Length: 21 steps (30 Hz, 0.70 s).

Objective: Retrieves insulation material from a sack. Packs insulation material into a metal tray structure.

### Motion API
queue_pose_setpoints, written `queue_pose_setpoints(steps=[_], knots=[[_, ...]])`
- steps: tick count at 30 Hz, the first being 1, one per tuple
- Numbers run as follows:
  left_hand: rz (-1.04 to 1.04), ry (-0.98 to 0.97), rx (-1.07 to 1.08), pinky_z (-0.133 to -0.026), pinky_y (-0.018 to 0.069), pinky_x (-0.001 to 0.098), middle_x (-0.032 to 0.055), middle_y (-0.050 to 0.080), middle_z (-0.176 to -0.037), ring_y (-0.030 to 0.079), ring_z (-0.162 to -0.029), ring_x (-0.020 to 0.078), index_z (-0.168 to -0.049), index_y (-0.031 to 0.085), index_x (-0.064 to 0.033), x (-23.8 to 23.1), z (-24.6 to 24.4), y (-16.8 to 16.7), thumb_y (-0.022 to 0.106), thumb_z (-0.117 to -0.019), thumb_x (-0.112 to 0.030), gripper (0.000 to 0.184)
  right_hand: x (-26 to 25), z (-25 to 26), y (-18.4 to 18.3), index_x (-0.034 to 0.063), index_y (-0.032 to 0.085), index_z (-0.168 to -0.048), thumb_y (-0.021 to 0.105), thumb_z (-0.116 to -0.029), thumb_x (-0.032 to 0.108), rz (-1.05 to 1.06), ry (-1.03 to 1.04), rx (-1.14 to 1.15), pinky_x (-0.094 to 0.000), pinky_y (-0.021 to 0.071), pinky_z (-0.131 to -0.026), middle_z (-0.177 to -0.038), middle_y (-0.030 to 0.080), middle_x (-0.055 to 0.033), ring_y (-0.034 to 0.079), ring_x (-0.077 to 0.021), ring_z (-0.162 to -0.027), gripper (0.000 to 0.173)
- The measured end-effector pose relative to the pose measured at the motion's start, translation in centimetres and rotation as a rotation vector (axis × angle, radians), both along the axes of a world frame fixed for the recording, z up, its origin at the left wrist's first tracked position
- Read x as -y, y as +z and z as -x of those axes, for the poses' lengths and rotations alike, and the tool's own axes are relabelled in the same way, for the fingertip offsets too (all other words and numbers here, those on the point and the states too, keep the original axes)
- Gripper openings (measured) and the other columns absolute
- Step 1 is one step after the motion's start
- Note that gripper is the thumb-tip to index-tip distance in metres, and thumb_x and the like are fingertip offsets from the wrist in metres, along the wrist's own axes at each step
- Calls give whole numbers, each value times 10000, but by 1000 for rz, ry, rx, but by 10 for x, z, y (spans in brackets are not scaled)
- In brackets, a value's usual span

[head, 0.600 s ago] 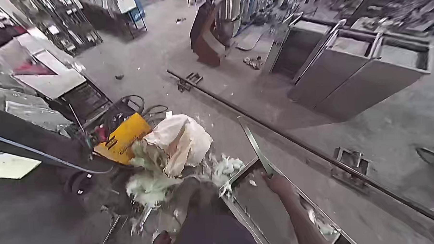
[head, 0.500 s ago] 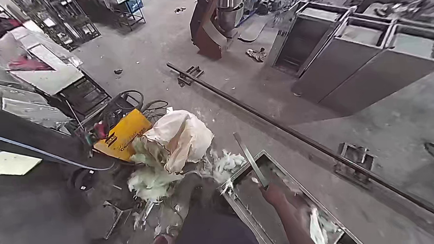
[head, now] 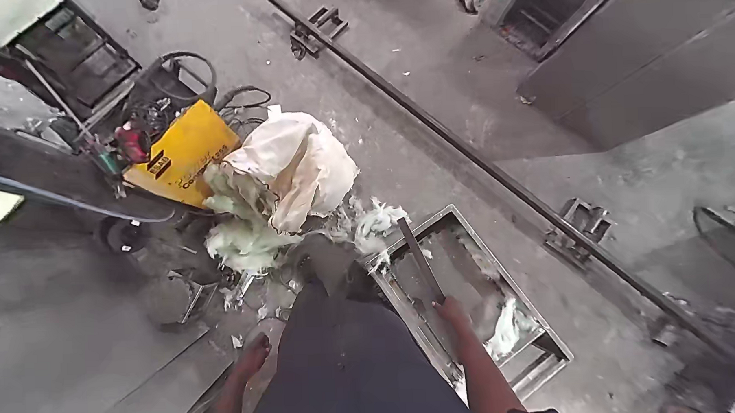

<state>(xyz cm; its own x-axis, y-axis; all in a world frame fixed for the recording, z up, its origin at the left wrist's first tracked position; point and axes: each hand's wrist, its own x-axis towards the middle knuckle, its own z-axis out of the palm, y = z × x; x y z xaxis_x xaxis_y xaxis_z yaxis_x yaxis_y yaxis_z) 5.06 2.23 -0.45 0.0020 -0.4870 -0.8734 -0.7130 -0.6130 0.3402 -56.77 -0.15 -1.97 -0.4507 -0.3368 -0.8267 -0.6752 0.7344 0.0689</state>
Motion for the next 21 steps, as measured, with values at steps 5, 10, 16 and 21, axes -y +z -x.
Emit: queue_pose_setpoints(steps=[5,10,16,21], knots=[[48,-99,-48,-975,522,554,210,689,-1162,671,-1069,340,-1220,659,2,40,-11,-6,488,-1069,-172,287,13,-29,2,-25,428,-1479,523,-1054,414,43,23,-15,-625,483,-1019,-1337,607,-300,605,-445,-1246,618],[-30,-103,-59,-1062,498,545,206,670,-1271,645,-1202,333,-1293,631,-15,84,-48,-24,578,-1035,-190,316,33,-62,7,-8,383,-1496,539,-1047,362,0,3,-90,-619,501,-995,-1318,609,-302,616,-442,-1228,603],[-61,13,5,-1002,515,573,213,679,-1230,665,-1132,347,-1296,636,-32,132,-126,-34,568,-1045,-244,336,69,-101,21,44,469,-1474,671,-925,282,-55,7,-365,-660,479,-998,-1431,523,-309,534,-478,-1311,631],[-138,156,30,-1002,508,585,219,674,-1230,655,-1140,357,-1283,637,-27,158,-181,-82,606,-1017,-274,364,129,-155,24,-37,545,-1382,381,-1063,595,143,-201,-300,-675,460,-982,-1276,615,-341,603,-488,-1200,727]])
